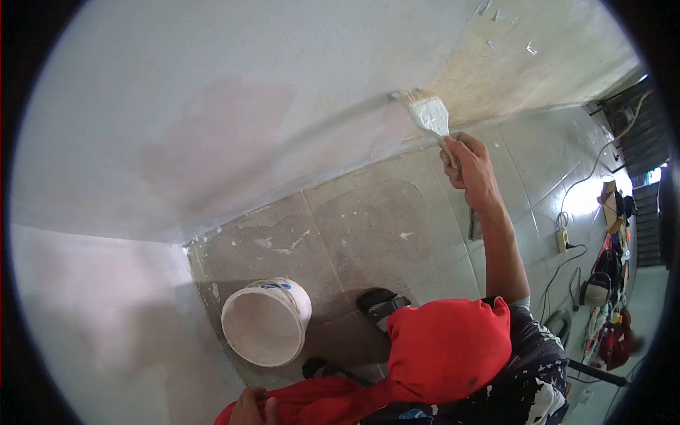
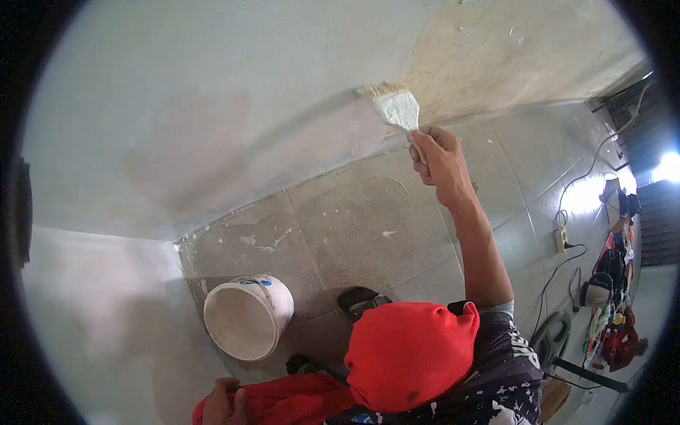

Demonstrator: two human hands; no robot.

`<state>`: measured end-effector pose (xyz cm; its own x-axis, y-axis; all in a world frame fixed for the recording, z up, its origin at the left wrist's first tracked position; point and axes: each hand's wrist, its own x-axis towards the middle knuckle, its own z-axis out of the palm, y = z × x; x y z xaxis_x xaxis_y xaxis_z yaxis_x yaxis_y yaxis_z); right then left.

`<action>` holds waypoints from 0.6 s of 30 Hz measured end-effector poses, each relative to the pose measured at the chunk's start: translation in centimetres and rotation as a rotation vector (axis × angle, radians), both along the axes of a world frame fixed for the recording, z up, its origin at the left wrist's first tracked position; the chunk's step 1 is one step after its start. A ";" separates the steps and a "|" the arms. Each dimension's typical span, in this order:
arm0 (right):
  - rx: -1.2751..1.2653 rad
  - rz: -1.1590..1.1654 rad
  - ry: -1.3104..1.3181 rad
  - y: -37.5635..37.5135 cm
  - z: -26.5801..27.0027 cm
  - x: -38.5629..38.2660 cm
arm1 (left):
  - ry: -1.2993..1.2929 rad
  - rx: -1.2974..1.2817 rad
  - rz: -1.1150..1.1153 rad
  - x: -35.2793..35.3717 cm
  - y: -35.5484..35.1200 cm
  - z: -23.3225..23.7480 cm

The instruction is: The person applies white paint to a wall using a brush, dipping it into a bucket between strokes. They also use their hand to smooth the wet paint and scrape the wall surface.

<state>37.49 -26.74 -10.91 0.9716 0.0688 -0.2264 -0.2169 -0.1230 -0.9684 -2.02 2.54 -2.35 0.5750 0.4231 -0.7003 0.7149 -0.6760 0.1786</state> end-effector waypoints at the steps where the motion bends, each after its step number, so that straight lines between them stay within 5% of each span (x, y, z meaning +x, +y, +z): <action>1: 0.041 -0.007 -0.021 0.3 0.3 -0.3 | 0.002 0.005 -0.011 -0.1 0.0 -0.1; 6: 0.065 -0.180 0.021 1.6 -8.3 -1.0 | 0.054 0.034 0.008 -0.1 -0.3 0.5; 11: -0.085 -0.081 0.355 0.7 -18.0 -0.3 | 0.027 0.039 0.037 -0.7 -0.3 0.8; 18: -0.148 0.025 0.426 1.4 -20.7 1.4 | -0.003 0.021 0.010 -1.0 -0.1 0.3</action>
